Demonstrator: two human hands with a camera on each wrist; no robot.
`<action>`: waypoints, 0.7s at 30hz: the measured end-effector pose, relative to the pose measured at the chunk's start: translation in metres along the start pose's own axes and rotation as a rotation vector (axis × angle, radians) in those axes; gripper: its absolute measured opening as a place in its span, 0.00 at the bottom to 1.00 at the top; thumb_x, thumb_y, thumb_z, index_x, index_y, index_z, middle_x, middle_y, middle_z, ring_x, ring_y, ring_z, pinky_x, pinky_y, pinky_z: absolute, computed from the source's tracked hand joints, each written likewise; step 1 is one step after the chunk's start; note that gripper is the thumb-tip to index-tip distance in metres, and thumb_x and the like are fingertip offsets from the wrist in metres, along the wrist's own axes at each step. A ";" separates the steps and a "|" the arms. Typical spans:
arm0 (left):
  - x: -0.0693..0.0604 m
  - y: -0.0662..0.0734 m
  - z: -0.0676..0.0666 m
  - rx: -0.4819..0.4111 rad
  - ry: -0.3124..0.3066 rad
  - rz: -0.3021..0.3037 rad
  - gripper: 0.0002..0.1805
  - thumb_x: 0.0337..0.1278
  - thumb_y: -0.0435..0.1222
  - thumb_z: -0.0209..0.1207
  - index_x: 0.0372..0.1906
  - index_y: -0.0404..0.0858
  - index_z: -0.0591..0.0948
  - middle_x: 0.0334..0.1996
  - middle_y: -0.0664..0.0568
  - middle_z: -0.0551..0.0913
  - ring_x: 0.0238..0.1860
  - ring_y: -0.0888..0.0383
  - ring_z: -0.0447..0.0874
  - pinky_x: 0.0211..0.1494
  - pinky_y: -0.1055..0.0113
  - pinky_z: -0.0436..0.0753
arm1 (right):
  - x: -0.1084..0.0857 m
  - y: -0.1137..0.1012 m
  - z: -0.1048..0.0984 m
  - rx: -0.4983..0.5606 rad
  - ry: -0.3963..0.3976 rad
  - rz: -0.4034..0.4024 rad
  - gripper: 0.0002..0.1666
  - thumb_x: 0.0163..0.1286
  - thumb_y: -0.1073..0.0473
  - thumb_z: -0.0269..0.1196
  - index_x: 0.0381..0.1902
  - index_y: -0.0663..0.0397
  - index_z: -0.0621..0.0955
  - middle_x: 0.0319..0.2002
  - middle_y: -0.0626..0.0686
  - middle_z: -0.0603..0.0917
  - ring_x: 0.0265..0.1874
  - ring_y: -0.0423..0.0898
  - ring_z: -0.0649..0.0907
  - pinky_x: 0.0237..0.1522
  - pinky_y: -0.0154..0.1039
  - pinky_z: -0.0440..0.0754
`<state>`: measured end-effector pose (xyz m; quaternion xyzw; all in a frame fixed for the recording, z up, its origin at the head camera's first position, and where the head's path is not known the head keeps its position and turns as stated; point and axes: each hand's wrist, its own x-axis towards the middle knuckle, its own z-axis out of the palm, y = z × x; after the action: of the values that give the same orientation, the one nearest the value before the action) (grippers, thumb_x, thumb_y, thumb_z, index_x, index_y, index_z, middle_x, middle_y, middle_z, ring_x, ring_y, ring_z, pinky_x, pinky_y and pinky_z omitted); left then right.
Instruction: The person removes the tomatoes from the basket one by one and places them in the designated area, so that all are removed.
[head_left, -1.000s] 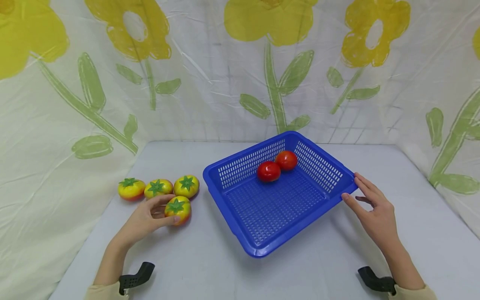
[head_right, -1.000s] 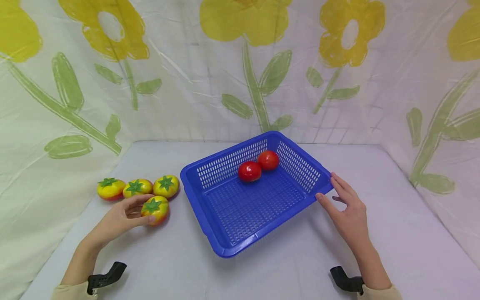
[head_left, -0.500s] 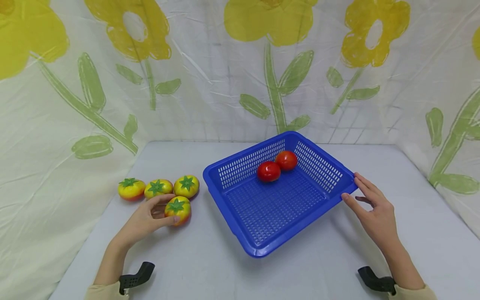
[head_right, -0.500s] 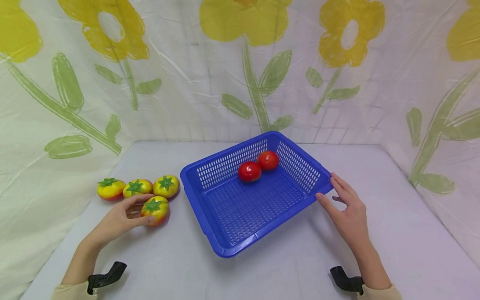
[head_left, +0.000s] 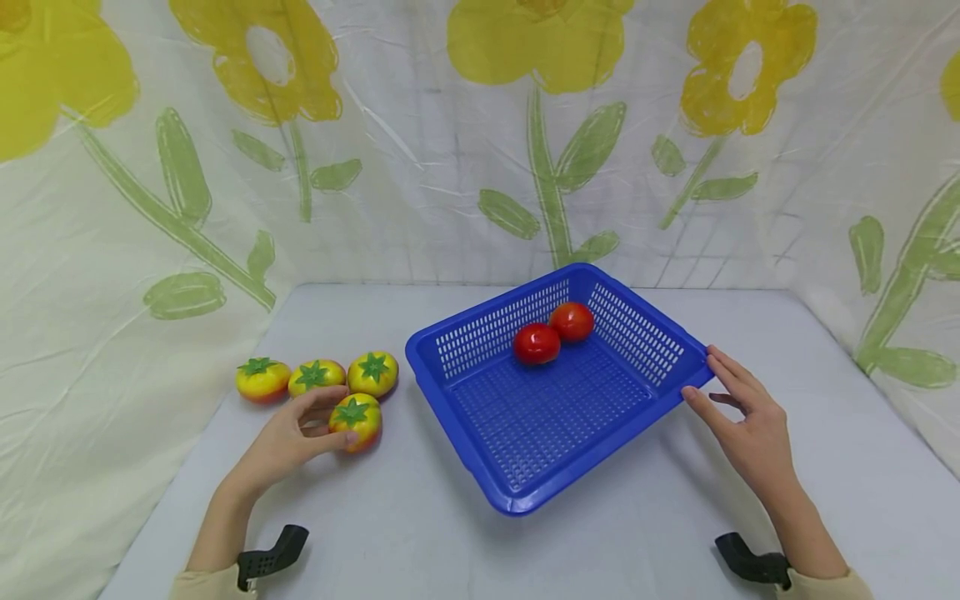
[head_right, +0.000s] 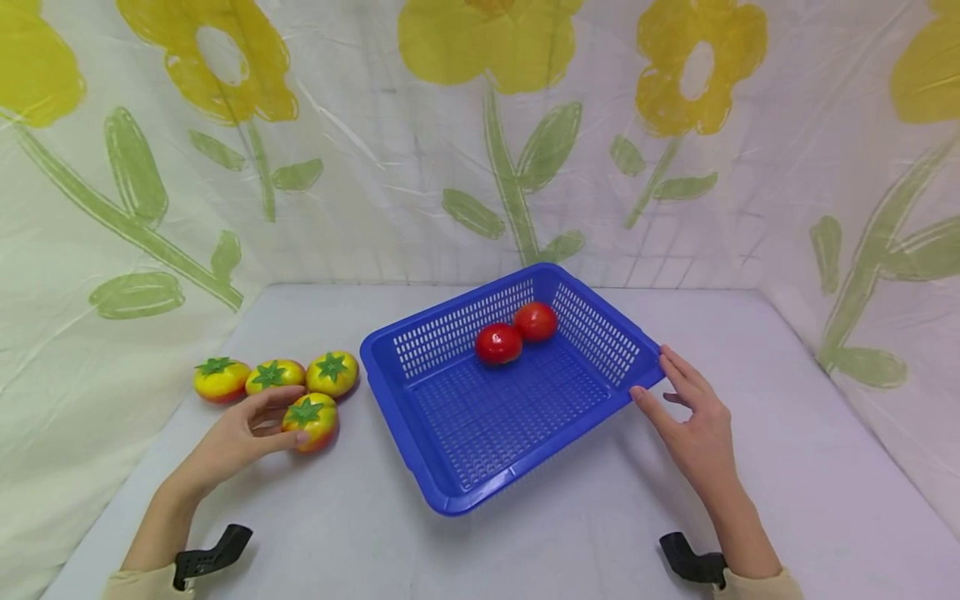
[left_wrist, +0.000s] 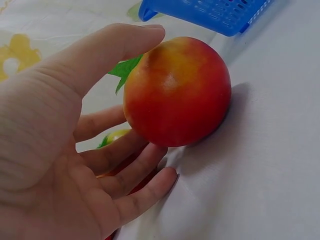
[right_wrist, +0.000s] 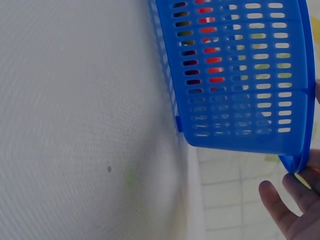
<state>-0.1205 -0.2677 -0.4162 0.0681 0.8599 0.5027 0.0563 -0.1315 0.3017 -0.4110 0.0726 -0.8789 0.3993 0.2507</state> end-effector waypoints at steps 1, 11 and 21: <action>0.000 0.001 0.000 -0.003 0.004 0.000 0.39 0.52 0.45 0.72 0.68 0.38 0.70 0.64 0.44 0.71 0.59 0.46 0.75 0.54 0.70 0.78 | 0.000 0.000 0.000 0.004 0.000 -0.001 0.38 0.64 0.59 0.71 0.70 0.53 0.71 0.70 0.46 0.69 0.64 0.29 0.67 0.47 0.16 0.70; -0.003 0.005 -0.002 0.002 0.023 -0.024 0.41 0.52 0.48 0.72 0.68 0.39 0.69 0.63 0.45 0.72 0.59 0.47 0.74 0.55 0.65 0.79 | -0.001 -0.003 0.000 -0.007 -0.007 0.005 0.38 0.64 0.58 0.70 0.70 0.53 0.71 0.70 0.46 0.69 0.62 0.26 0.67 0.47 0.16 0.69; -0.002 0.004 -0.006 -0.002 0.035 -0.010 0.41 0.52 0.49 0.71 0.68 0.37 0.69 0.61 0.48 0.74 0.59 0.49 0.74 0.53 0.73 0.78 | -0.001 -0.004 -0.001 -0.006 -0.003 0.005 0.38 0.64 0.58 0.70 0.70 0.54 0.71 0.70 0.46 0.69 0.61 0.25 0.67 0.47 0.16 0.70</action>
<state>-0.1194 -0.2706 -0.4097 0.0549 0.8607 0.5042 0.0438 -0.1293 0.2997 -0.4087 0.0704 -0.8806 0.3971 0.2486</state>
